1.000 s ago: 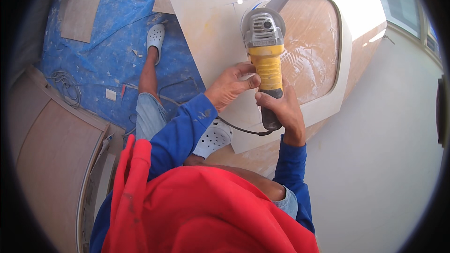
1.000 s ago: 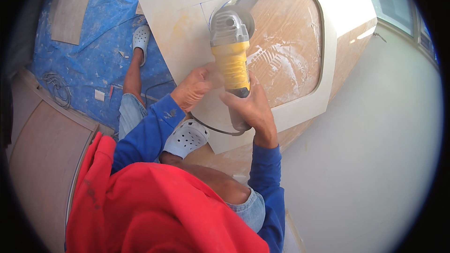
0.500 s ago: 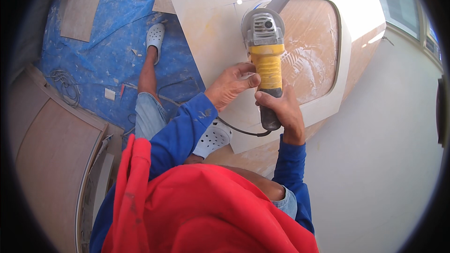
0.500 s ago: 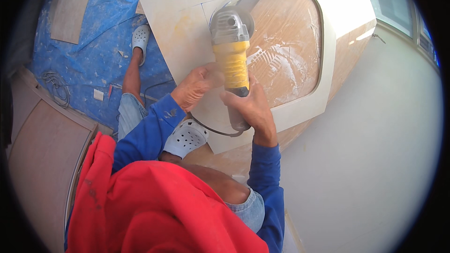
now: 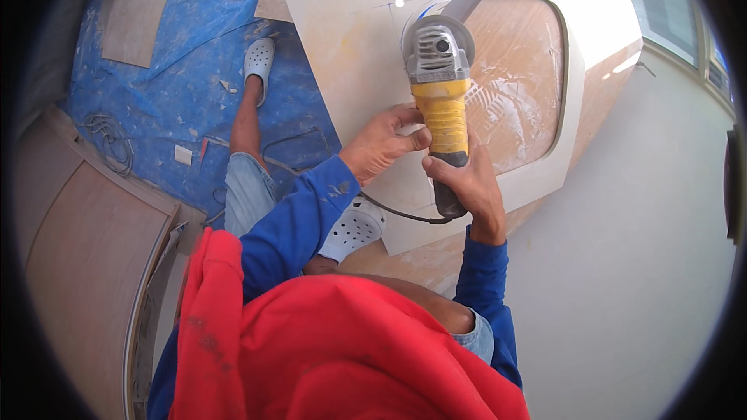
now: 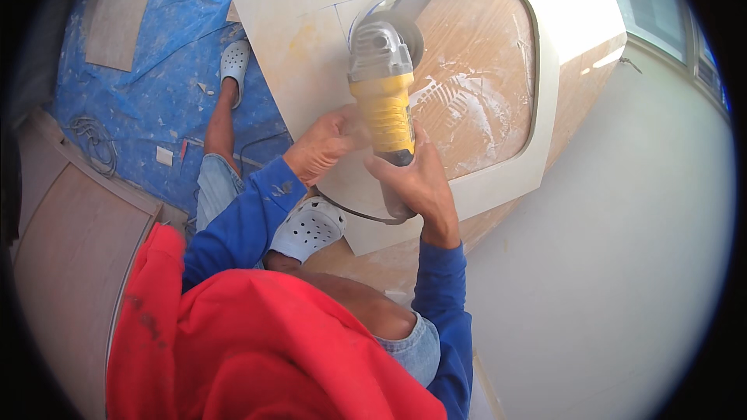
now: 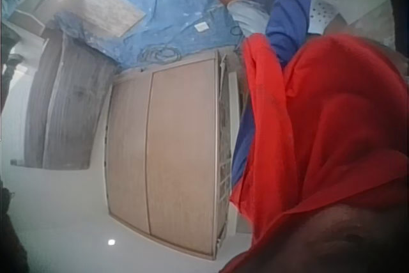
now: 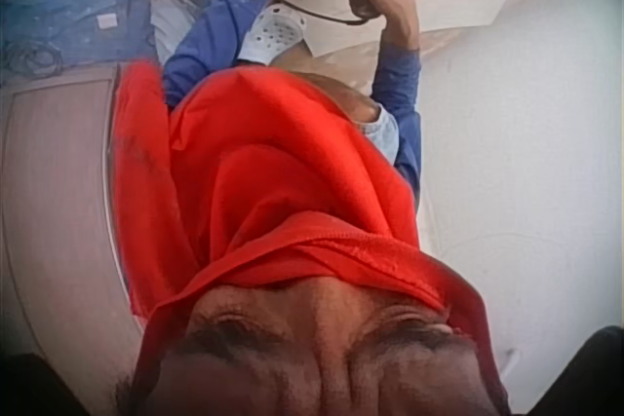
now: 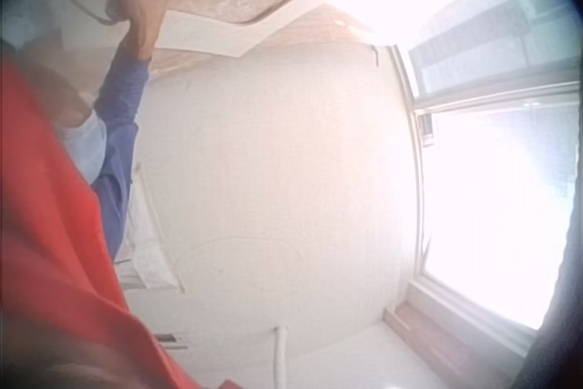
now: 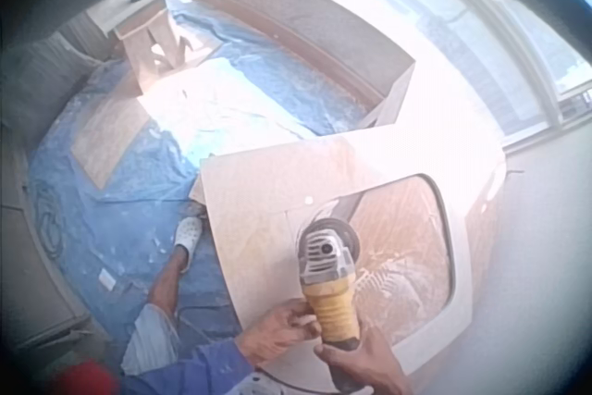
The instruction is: The person uses a handheld angle grinder to grind along a marked curved line on a large white tile. The person holds the tile steady with one hand while guiding the grinder with the other, creating dust as the cut progresses.
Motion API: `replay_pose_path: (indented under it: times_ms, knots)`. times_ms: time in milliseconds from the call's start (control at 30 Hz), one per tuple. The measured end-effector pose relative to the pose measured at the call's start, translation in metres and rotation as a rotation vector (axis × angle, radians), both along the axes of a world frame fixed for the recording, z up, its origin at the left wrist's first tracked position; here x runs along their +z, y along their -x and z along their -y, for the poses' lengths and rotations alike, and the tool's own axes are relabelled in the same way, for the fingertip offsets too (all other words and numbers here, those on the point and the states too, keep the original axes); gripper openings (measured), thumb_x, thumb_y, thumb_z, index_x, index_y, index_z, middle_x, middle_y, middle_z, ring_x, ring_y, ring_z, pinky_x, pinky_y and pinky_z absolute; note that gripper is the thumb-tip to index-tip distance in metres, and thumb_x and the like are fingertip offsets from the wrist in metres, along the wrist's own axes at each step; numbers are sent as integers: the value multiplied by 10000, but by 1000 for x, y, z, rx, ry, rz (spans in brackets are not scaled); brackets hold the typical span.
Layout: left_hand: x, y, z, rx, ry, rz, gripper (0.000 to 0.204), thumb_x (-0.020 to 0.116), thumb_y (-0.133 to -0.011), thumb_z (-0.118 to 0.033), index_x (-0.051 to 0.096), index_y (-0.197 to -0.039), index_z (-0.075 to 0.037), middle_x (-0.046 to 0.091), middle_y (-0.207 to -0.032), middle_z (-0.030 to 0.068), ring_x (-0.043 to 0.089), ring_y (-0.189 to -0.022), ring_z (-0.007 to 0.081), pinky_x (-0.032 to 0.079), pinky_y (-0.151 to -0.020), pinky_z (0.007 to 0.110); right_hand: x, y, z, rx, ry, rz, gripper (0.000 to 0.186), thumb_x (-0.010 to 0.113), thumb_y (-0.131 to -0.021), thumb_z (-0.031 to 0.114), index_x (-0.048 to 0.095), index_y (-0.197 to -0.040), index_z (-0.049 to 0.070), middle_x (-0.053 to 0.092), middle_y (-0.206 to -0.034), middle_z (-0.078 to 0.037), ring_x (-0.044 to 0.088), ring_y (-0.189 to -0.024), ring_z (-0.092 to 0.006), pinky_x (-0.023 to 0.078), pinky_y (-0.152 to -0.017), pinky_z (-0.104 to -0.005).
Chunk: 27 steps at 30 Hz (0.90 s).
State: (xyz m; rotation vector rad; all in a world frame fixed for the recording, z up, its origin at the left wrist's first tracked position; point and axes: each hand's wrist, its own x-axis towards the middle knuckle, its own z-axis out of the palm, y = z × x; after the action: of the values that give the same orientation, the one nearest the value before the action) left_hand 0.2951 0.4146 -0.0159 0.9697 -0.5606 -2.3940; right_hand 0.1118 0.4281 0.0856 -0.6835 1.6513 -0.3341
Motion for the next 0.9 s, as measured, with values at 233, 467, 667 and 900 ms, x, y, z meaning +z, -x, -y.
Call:
replay_pose_path:
  times_ms: [233, 467, 667, 900]
  knots:
    - [6, 0, 1, 19, -24, 13, 771, 840, -972, -499, 634, -1490, 34, 603, -1527, 188, 533, -1472, 286, 417, -1234, 429, -3, 6, -2, -27, -3, 61, 671, 855, -795, 217, 626, -1370, -42, 739, -1110, -118, 694, -987, -190, 568, -903, -367]
    - [9, 0, 3, 44, -73, -43, 772, 848, -968, -485, 633, -1488, 43, 666, -1459, 172, 596, -1394, 263, 459, -1195, 402, 1, 7, 1, -37, -45, 82, 635, 849, -794, 227, 640, -1337, -26, 727, -1063, -98, 684, -955, -176, 562, -877, -356]
    - [5, 0, 1, 29, -46, -25, 796, 855, -950, -519, 647, -1474, 43, 647, -1489, 188, 522, -1481, 287, 392, -1247, 444, 0, 5, 0, -11, -27, 33, 636, 852, -793, 225, 639, -1333, -36, 732, -1077, -108, 690, -975, -187, 565, -896, -360]
    - [0, 0, -1, 16, -13, 6, 769, 859, -949, -514, 664, -1462, 26, 633, -1507, 175, 521, -1478, 289, 361, -1259, 482, -1, 4, 0, 14, -1, 20, 659, 859, -792, 223, 633, -1346, -52, 747, -1123, -137, 702, -1018, -202, 569, -930, -373]
